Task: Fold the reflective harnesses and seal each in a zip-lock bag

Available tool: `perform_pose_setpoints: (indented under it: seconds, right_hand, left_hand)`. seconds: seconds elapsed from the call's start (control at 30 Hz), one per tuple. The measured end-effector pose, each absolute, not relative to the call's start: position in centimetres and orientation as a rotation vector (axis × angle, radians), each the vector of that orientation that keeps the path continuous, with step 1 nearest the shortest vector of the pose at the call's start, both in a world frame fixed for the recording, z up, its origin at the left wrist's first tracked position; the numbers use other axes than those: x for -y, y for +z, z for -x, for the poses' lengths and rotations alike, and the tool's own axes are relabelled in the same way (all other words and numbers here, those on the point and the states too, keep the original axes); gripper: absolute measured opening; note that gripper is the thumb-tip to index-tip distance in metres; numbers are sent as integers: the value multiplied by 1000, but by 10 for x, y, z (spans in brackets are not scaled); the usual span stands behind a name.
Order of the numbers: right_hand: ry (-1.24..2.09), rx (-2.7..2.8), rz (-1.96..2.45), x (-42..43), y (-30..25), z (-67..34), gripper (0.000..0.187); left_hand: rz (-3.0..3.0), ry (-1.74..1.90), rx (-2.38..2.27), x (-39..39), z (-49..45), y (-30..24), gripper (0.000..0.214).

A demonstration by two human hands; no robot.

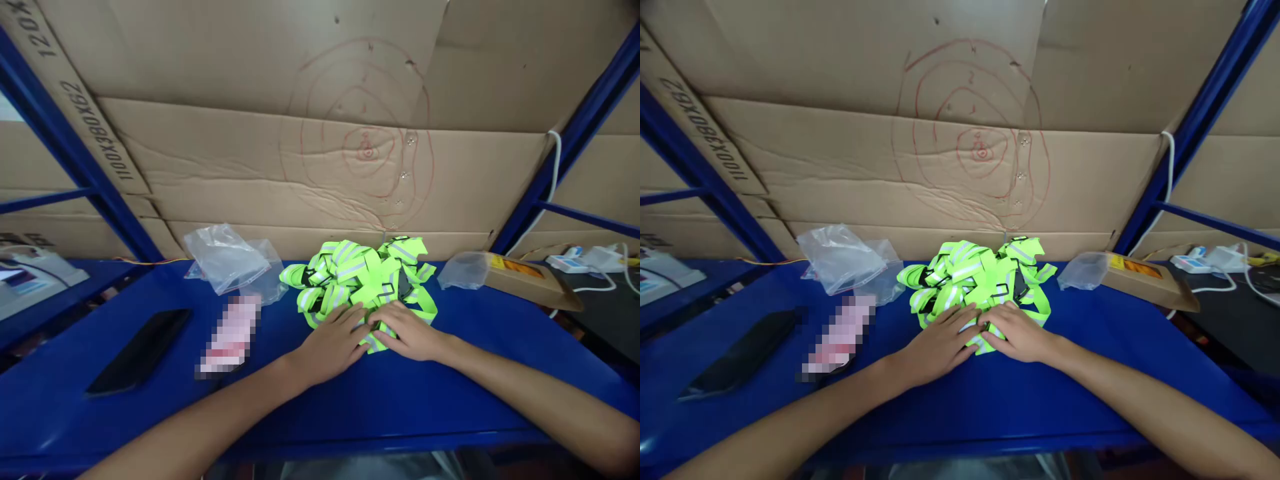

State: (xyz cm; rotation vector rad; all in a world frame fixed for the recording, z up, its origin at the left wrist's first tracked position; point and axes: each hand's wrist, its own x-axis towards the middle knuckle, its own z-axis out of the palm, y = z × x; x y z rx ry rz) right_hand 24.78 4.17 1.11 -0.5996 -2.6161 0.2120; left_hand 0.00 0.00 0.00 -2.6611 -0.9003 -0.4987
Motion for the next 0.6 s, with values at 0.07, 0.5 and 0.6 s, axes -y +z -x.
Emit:
perform_pose_setpoints:
  seconds: [0.07,0.5,0.6]
  right_hand:
    - [207,2621,606,-42,11,-248,21]
    - [245,2612,648,-41,9,-247,20]
    - [250,2611,653,-41,9,-246,20]
  left_hand:
    - [2661,-497,898,0,0,0,41]
    - [2674,-499,911,-1,3,-5,42]
    - [2673,-498,910,-2,3,-7,44]
